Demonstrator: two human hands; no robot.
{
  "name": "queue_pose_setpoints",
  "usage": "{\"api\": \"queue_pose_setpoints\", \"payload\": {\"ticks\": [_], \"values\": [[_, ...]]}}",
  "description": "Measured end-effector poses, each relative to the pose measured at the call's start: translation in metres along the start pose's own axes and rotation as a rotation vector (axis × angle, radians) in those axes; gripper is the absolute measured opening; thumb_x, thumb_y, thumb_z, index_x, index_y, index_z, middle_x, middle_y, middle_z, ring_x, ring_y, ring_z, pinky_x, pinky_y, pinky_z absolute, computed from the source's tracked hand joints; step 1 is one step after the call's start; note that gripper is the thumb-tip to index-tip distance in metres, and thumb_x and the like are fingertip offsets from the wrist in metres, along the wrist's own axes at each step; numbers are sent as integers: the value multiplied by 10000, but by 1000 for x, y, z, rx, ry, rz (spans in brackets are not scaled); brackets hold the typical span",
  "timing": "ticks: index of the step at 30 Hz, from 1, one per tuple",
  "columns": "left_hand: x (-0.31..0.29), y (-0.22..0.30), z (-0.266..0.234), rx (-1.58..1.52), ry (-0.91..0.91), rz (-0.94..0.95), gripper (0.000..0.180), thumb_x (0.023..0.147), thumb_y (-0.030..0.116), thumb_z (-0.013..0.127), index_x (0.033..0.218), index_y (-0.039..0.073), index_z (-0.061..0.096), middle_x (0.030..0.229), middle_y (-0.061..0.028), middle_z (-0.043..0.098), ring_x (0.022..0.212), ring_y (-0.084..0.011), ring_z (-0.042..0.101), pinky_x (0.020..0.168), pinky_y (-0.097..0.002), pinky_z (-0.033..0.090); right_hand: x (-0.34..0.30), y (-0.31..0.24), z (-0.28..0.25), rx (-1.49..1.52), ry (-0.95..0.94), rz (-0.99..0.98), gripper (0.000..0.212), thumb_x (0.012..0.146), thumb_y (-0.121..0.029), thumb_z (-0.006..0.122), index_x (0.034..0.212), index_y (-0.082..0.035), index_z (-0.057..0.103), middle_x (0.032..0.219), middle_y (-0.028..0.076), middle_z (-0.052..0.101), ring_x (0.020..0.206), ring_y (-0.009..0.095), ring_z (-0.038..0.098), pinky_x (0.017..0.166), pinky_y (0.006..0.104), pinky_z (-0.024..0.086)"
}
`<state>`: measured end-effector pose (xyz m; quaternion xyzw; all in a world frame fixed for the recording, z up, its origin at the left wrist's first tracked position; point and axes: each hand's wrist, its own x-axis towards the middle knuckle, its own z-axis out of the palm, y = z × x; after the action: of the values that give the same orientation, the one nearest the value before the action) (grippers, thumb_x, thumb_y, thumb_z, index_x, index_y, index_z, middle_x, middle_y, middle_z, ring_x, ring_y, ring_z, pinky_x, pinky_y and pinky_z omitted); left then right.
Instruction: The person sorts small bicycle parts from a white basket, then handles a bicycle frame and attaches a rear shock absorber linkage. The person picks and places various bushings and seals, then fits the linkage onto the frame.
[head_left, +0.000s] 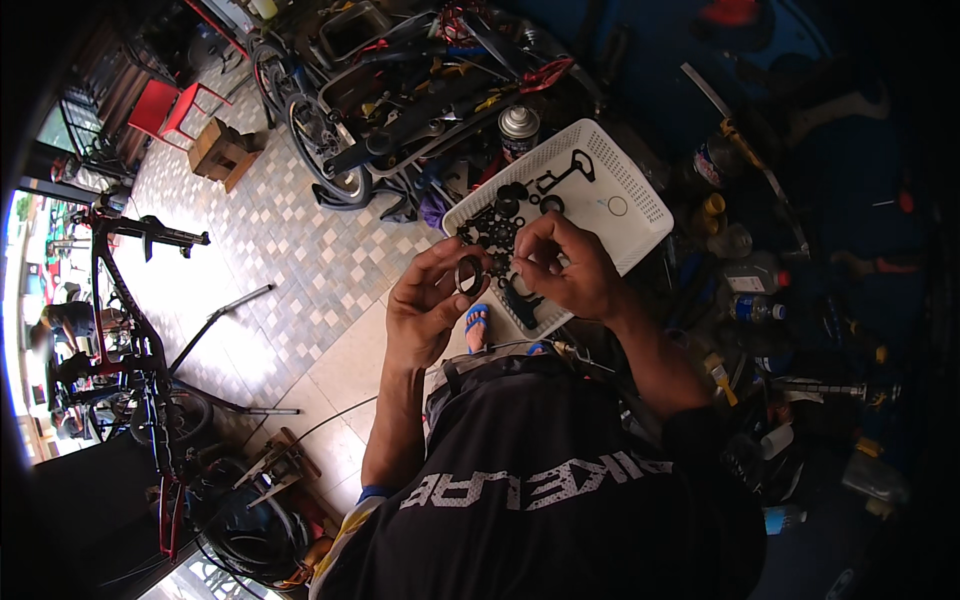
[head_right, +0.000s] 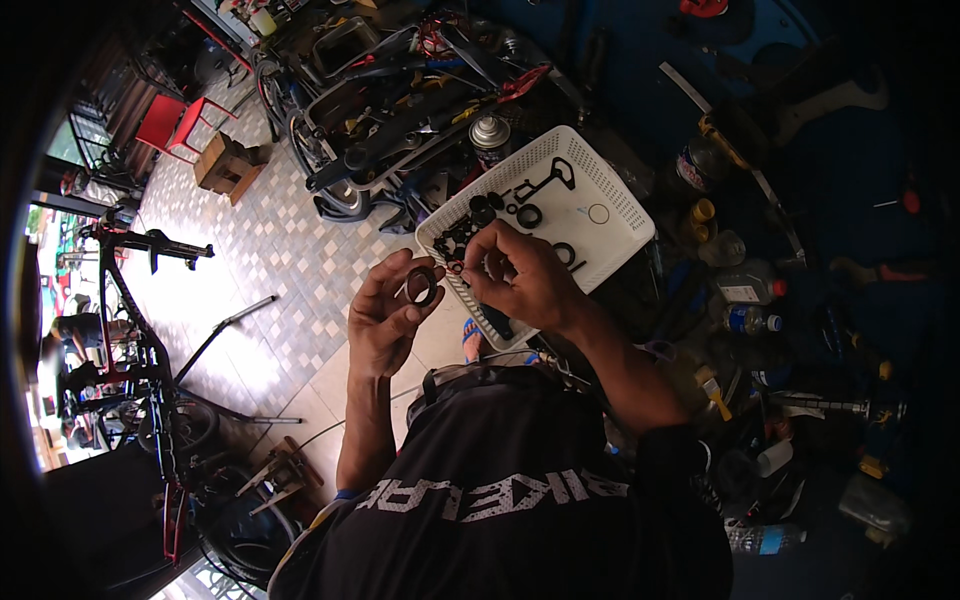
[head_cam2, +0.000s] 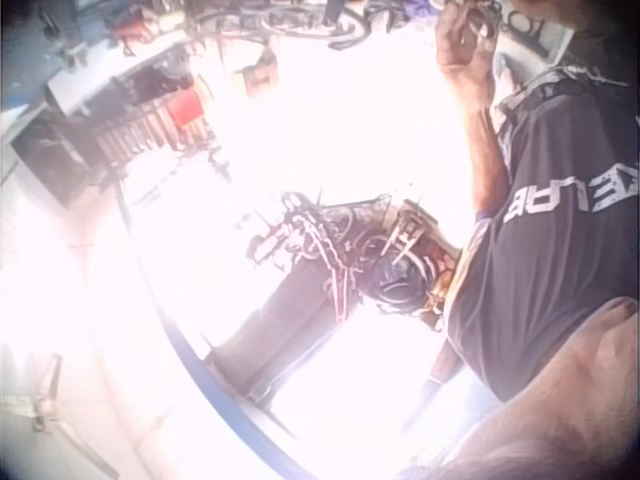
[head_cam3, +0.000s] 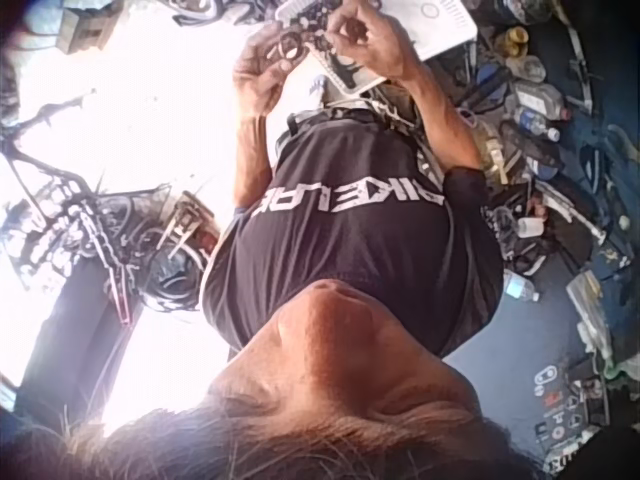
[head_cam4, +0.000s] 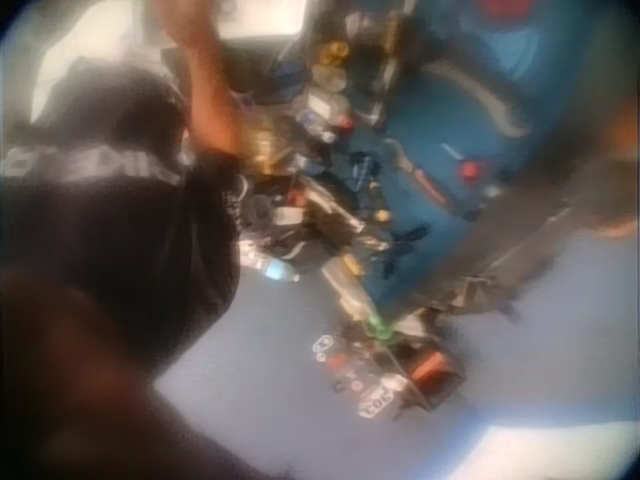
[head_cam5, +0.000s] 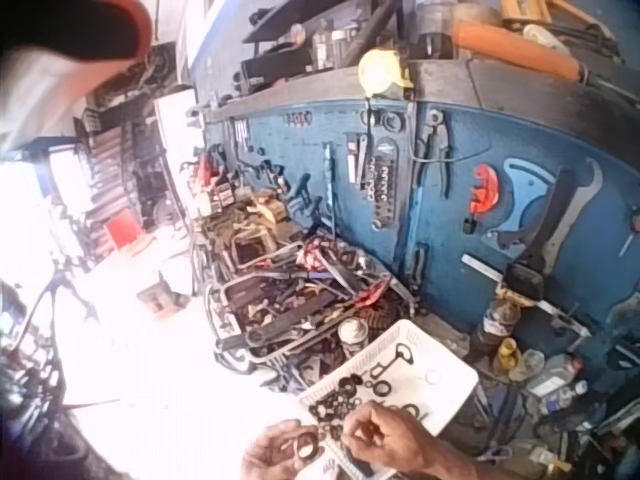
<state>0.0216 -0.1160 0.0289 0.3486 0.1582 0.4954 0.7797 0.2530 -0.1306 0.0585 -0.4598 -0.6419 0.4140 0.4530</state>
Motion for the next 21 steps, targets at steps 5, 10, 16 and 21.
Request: {"api": "queue_pose_setpoints", "payload": {"ticks": [5,10,16,21], "values": [[-3,-1,-11,57,-52,-11,557,832,-69,753,1349,5,560,1409,-200,560,1336,-357,533,1100,-486,471,-1,-5,8,-5,10,-50,209,873,-67,740,1003,-77,576,852,-22,638,670,60,540,598,250,448],[-4,-2,-14,106,-71,10,568,815,-165,704,1338,-15,540,1396,-181,557,1346,-315,520,1087,-429,490,-1,-7,23,3,-11,-17,205,879,-73,740,1009,-77,582,856,-9,640,651,74,558,591,269,462],[-5,1,-11,232,-45,6,551,812,-124,738,1314,5,553,1336,-150,576,1256,-279,559,1029,-453,539,0,-7,32,-172,-12,-80,241,854,-57,774,994,-98,583,889,-32,674,639,60,555,610,242,410],[-6,3,-10,252,-77,9,528,828,-218,642,1307,-17,549,1390,-154,541,1278,-238,549,955,-342,569,2,-15,32,-257,-15,-104,276,847,-67,775,1036,-90,576,894,-2,682,633,100,581,601,275,436]]}}
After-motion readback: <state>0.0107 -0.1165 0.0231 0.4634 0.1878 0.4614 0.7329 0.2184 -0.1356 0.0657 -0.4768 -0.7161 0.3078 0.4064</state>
